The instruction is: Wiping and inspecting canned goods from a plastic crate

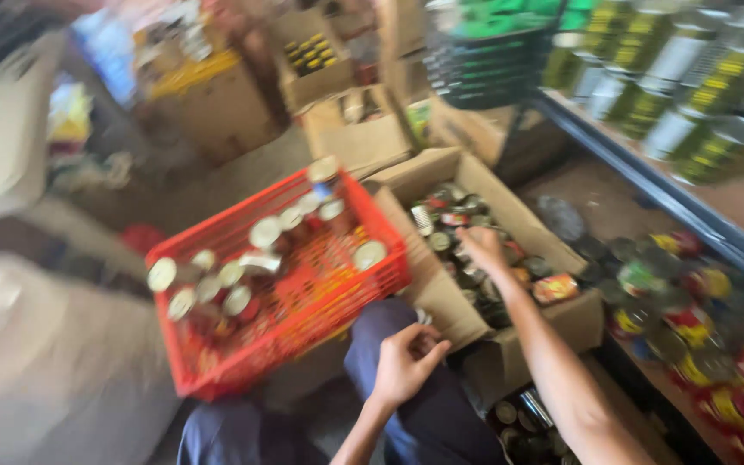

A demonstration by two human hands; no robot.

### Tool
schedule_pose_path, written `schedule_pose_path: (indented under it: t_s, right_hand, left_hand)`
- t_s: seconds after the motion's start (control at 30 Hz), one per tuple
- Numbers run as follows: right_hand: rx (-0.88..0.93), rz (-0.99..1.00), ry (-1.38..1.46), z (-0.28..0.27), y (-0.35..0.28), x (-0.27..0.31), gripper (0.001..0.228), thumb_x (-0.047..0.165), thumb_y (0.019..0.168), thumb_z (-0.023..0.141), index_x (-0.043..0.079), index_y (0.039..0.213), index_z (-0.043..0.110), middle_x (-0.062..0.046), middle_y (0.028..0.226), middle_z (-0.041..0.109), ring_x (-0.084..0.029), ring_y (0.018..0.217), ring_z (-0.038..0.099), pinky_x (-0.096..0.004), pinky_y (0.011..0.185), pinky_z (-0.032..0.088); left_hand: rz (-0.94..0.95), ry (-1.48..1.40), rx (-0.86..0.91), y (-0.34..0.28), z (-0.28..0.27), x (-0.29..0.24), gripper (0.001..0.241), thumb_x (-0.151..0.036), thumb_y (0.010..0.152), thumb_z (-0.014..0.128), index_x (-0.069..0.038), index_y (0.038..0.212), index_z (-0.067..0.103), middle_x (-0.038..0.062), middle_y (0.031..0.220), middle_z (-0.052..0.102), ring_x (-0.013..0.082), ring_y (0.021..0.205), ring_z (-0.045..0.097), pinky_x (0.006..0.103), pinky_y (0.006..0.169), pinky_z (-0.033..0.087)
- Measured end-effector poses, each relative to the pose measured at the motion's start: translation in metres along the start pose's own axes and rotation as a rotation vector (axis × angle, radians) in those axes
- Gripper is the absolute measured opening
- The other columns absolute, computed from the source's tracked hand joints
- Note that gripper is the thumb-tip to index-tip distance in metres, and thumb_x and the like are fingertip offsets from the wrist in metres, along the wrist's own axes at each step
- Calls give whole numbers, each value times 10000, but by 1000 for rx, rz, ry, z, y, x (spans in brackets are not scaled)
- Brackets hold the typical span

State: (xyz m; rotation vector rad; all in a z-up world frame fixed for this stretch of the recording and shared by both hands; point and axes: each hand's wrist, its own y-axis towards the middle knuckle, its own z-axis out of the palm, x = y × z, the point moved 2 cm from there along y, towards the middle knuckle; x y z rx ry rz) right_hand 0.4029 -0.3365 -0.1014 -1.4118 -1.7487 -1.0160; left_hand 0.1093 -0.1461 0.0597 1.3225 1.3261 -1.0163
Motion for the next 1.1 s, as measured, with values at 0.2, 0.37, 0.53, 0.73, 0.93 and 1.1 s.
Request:
schedule_pose_path:
  t_s: [0.2,0.37,0.53,0.73,0.93,1.1]
  right_hand:
    - [46,-109,-36,3,-13,154,245,491,988,711,265,1054,777,38,850,752,-170,974,712,-339,893,538]
    - [157,-450,-150,54,-40,286,234,472,965,732,259,1043,788,-21,996,772,-266,1025,721,-383,895,555]
    - [468,-414,-470,166,-46,341,393,497,887,693,200,1134,764,-157,1079,769,-403,1087,699,-502,939,557]
    - [707,-258,-893,302,-21,305,639,564,824,688,131,1294,700,-196,1281,715,-380,1224,667,-563,971,549]
    - [672,-270,-1006,337,-5,293,604,527,823,672,91,1237,733,-198,1232,741,-388,1181,693,-570,938,553]
    - [539,-338,-893,245,-42,368,695,646,765,681,67,1138,775,-217,1135,775,-404,1125,721,-552,929,565]
  left_hand:
    - [-90,-619,-21,5,-22,49,157,-66,892,771,15,1009,702,173,781,681,223,597,690,304,486,576]
    - [-297,-539,-241,-17,-94,82,234,-244,904,750,-17,951,722,136,768,677,169,562,668,244,423,529]
    - [-428,-432,-471,-30,-129,105,371,-408,906,764,-37,925,751,115,757,666,138,538,618,215,389,476]
    - [-356,-483,-544,-42,-126,98,318,-359,919,779,-43,923,746,121,734,657,147,566,623,219,416,505]
    - [-327,-482,-614,-55,-148,85,265,-321,917,788,-59,898,756,114,706,670,138,556,636,209,414,510]
    - [-300,-416,-670,-61,-160,80,247,-311,919,777,-68,887,759,99,701,681,122,560,640,201,428,509]
